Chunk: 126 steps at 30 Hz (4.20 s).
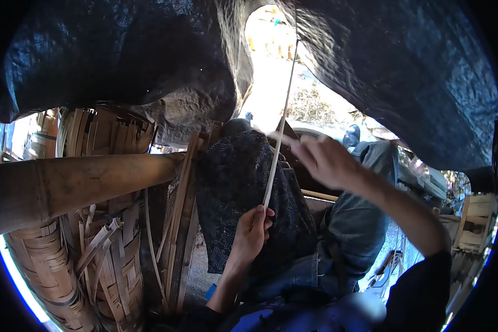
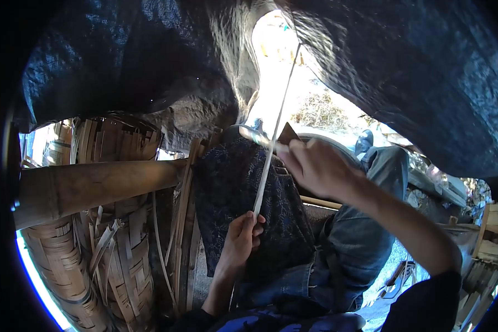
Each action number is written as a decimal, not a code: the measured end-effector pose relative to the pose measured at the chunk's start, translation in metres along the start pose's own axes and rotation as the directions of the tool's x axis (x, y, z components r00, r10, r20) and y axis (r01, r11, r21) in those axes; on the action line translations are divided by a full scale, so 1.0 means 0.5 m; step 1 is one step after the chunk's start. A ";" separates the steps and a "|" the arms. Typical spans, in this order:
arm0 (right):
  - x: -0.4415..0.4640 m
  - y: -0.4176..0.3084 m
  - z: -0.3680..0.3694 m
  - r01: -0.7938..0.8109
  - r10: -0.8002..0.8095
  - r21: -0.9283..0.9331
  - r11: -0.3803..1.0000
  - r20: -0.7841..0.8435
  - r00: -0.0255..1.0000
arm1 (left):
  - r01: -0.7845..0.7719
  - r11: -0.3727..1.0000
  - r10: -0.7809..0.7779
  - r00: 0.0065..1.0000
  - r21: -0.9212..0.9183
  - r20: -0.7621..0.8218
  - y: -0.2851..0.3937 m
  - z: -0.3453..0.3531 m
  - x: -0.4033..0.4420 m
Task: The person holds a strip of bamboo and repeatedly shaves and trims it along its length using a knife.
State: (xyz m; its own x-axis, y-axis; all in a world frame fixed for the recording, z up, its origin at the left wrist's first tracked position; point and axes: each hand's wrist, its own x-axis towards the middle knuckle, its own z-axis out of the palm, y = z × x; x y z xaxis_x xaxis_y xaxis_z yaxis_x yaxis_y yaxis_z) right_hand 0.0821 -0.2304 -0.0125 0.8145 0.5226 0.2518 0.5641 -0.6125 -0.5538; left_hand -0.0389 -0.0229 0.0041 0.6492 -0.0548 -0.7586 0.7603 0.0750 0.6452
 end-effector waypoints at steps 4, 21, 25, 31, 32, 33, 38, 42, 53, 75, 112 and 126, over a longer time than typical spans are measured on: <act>-0.063 -0.096 -0.007 -0.255 0.228 0.048 0.966 0.316 0.921 | -0.014 1.000 0.014 1.000 0.010 0.016 0.019 0.001 -0.001; -0.044 -0.120 -0.008 -0.251 0.267 -0.095 0.963 0.436 0.860 | -0.266 0.946 0.300 0.935 0.186 -0.188 -0.031 0.031 0.007; -0.042 -0.113 -0.005 -0.202 0.256 -0.168 0.965 0.433 0.864 | -0.289 0.928 0.338 0.917 0.234 -0.211 -0.038 0.031 0.011; -0.039 -0.103 0.003 -0.268 0.353 -0.239 0.933 0.481 0.803 | -0.307 0.906 0.370 0.909 0.292 -0.193 -0.046 0.036 0.008; -0.026 -0.075 0.011 -0.288 0.384 -0.271 0.918 0.442 0.810 | -0.308 0.905 0.372 0.908 0.294 -0.194 -0.048 0.037 0.005; -0.008 -0.048 0.007 -0.357 0.414 -0.209 0.910 0.430 0.802 | -0.294 0.910 0.356 0.915 0.293 -0.187 -0.049 0.039 0.004; 0.069 0.092 0.008 -0.363 0.403 -0.203 0.909 0.213 0.890 | -0.256 0.961 0.270 0.951 0.105 -0.150 -0.048 0.033 0.003; 0.082 0.053 -0.010 -0.236 0.236 -0.120 0.964 -0.014 0.972 | -0.073 0.990 0.070 0.997 -0.121 -0.033 -0.002 0.005 -0.010; -0.071 -0.088 0.062 -0.261 0.217 0.165 0.951 0.246 0.945 | 0.031 0.994 -0.020 0.994 -0.101 0.107 0.023 -0.026 0.001; -0.031 -0.067 0.098 -0.077 0.138 -0.205 0.976 0.305 0.942 | -0.044 0.999 0.044 0.997 0.006 -0.059 -0.003 -0.022 0.009; 0.070 -0.003 -0.033 -0.341 0.357 -0.127 0.932 0.138 0.924 | -0.220 0.959 0.238 0.967 0.179 -0.086 -0.024 0.016 0.002; -0.028 -0.128 0.002 -0.272 0.337 -0.210 0.939 0.411 0.847 | -0.150 0.985 0.143 0.986 -0.084 -0.083 -0.036 0.015 0.001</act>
State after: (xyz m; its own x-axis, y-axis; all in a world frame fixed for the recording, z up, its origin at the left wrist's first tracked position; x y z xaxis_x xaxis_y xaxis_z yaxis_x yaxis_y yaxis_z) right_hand 0.0345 -0.1980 0.0185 0.8244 0.4803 -0.2996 0.3371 -0.8417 -0.4217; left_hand -0.0521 -0.0319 -0.0074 0.7469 0.0397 -0.6637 0.6501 0.1660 0.7415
